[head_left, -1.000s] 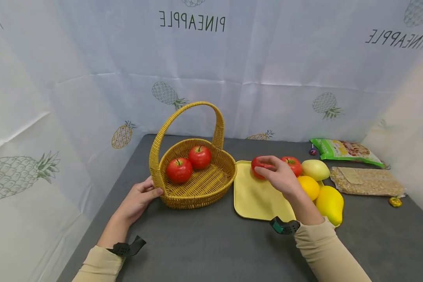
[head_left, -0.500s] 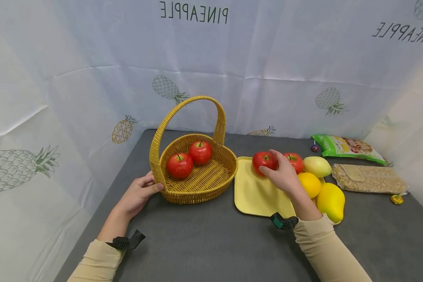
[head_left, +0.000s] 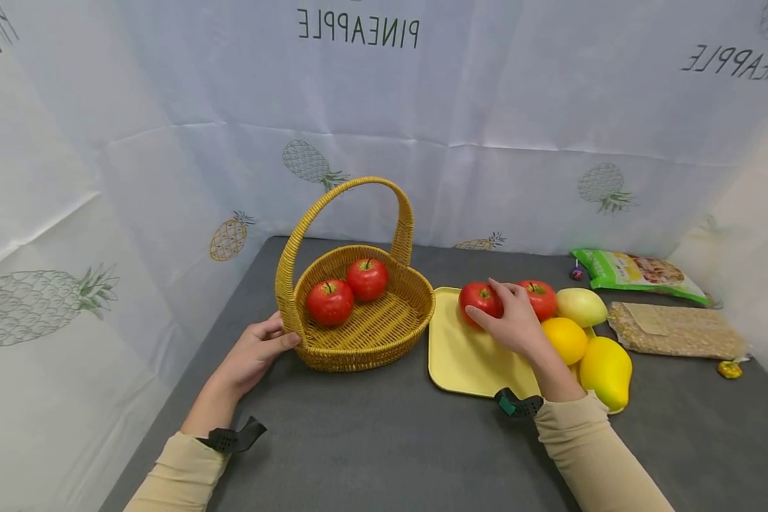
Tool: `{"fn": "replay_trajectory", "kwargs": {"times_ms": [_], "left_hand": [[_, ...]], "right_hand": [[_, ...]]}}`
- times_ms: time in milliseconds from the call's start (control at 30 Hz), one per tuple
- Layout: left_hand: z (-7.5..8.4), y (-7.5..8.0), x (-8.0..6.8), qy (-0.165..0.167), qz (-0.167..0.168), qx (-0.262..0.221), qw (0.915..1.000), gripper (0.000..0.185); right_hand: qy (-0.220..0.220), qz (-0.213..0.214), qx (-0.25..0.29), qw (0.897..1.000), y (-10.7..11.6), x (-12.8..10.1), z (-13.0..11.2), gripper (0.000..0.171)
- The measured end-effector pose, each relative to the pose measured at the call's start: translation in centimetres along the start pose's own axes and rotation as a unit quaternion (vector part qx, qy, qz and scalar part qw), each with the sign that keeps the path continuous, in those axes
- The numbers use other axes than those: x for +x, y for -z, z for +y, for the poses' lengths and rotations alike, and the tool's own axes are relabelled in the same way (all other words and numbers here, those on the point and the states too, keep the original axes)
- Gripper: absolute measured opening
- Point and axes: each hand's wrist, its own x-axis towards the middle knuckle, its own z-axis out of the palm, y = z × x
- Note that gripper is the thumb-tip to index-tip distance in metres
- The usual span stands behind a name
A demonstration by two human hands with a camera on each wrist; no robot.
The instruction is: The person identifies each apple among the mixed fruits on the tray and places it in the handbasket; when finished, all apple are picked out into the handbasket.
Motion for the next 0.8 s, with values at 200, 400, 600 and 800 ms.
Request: {"fn": "replay_trajectory", "kwargs": {"times_ms": [200, 400, 600, 800], "left_hand": [[0.2, -0.2, 0.0, 0.004, 0.005, 0.003, 1.0000, 0.033], [0.0, -0.1, -0.1, 0.007, 0.003, 0.004, 1.0000, 0.035], [-0.2, 0.0, -0.1, 0.005, 0.000, 0.003, 1.0000, 0.033], [-0.2, 0.0, 0.0, 0.002, -0.003, 0.002, 1.0000, 0.032]], "right_hand": [[0.006, 0.003, 0.029, 1.000, -0.2, 0.1, 0.5, 0.083], [-0.012, -0.036, 0.107, 0.994, -0.3, 0.1, 0.8, 0.088], [-0.019, -0.056, 0.149, 0.987, -0.5, 0.2, 1.0, 0.087], [-0.035, -0.094, 0.148, 0.984, -0.6, 0.3, 1.0, 0.093]]}}
